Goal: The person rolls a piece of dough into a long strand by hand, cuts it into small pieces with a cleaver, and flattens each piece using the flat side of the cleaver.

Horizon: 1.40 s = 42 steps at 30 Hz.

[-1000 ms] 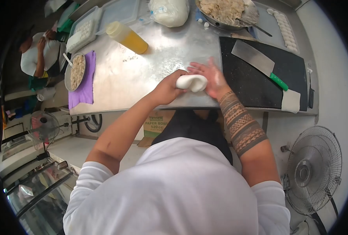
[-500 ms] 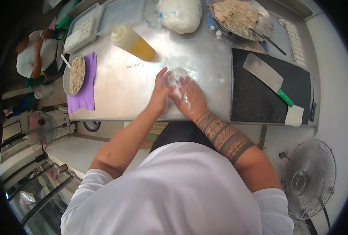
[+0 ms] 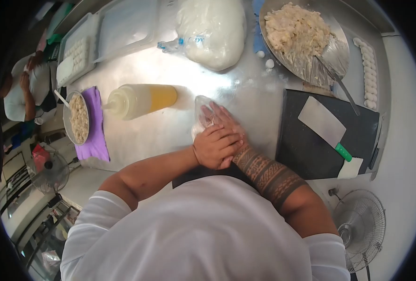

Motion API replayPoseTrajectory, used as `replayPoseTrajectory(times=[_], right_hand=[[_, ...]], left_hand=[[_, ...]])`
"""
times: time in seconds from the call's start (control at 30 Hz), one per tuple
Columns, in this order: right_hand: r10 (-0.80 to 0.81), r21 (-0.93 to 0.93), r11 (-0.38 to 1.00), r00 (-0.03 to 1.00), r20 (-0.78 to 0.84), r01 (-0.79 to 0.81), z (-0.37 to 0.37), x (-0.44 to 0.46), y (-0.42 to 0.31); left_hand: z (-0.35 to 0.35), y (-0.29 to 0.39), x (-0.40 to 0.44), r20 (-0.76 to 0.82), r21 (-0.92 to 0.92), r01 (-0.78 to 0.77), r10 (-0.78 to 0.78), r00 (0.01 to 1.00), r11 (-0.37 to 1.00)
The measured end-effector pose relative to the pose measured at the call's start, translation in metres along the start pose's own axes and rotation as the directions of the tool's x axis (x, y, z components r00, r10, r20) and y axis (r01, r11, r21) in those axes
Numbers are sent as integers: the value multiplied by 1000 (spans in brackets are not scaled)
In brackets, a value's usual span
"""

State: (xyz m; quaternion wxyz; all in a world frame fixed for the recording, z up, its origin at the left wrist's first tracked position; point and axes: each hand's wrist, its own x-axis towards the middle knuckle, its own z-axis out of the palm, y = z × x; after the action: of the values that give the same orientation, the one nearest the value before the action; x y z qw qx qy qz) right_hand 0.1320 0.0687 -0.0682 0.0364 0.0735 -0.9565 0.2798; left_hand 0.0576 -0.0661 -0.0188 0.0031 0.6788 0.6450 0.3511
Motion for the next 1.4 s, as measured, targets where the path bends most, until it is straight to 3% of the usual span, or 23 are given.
replayPoseTrajectory(times=[0.1,0.17,0.23,0.3,0.37,0.43,0.47,0.5,0.53,0.57,0.6,0.63,0.73,0.77,0.8,0.87,0.93,1.03,1.13,1.2,1.3,1.37,1.4], right_hand=[[-31,-135,991,998,-52,24,3,18,26],[-8,-264,965,1000,-12,5,-9,40,37],[12,-273,961,992,-127,-46,-6,54,58],[82,-590,799,993,-84,-116,-16,64,52],[162,-644,739,980,-116,-198,-24,61,40],[234,-463,834,953,-192,-298,-31,53,29],[315,-350,852,916,-247,-388,-42,51,17],[401,-226,854,870,-289,-468,-57,48,-1],[486,-96,838,815,-316,-537,-63,43,-14],[486,75,848,715,-503,-524,-55,27,-13],[583,194,803,672,-457,-564,-58,7,-11],[672,308,739,625,-396,-599,-62,-14,-8],[673,305,740,669,-316,-600,-71,-80,-1],[633,345,769,715,-296,-538,-72,-101,0],[588,384,793,759,-280,-473,-73,-114,-2],[715,341,689,675,-181,-639,-71,-125,-5],[784,333,613,605,-141,-717,-81,-129,-11],[820,468,537,564,-95,-702,-97,-130,-18],[825,761,321,561,68,-564,-103,-127,-14],[804,935,47,569,174,-352,-104,-118,-29],[515,940,-268,794,324,-209,-89,-98,-34],[523,941,1,802,289,-339,-69,-78,-59],[526,909,139,807,268,-393,-62,-64,-72]], left_hand=[[1,-22,17,46,-42,35,-33,998,999],[-6,-32,35,-12,24,91,-91,996,996],[-5,-38,46,-79,80,178,-171,982,981],[-4,-40,55,-174,120,273,-251,952,954],[-2,-46,65,-249,74,348,-321,914,935],[13,-95,73,-166,-148,473,-494,854,868],[-14,-95,98,47,-713,590,-814,578,378],[-27,-113,99,117,-638,695,-850,513,332],[-26,-113,97,79,-465,778,-856,512,422],[-23,-111,95,42,-271,831,-857,514,485],[-18,-105,92,9,-66,852,-854,520,519],[-9,-91,81,-72,180,738,-739,670,651],[16,-63,61,-7,482,535,-608,794,694],[7,-53,66,233,497,581,-744,627,645],[0,-41,66,319,491,571,-745,585,658],[-18,-14,58,477,477,556,-732,487,681],[-36,12,45,589,353,548,-635,499,758],[-72,69,47,605,380,539,-643,470,752],[-76,74,24,515,93,545,-509,690,833],[-78,83,15,480,-149,659,-529,700,738],[-47,74,-8,293,-367,484,-395,871,794],[-18,65,-23,173,-406,396,-357,918,823],[3,57,-36,76,-274,401,-395,915,874]])
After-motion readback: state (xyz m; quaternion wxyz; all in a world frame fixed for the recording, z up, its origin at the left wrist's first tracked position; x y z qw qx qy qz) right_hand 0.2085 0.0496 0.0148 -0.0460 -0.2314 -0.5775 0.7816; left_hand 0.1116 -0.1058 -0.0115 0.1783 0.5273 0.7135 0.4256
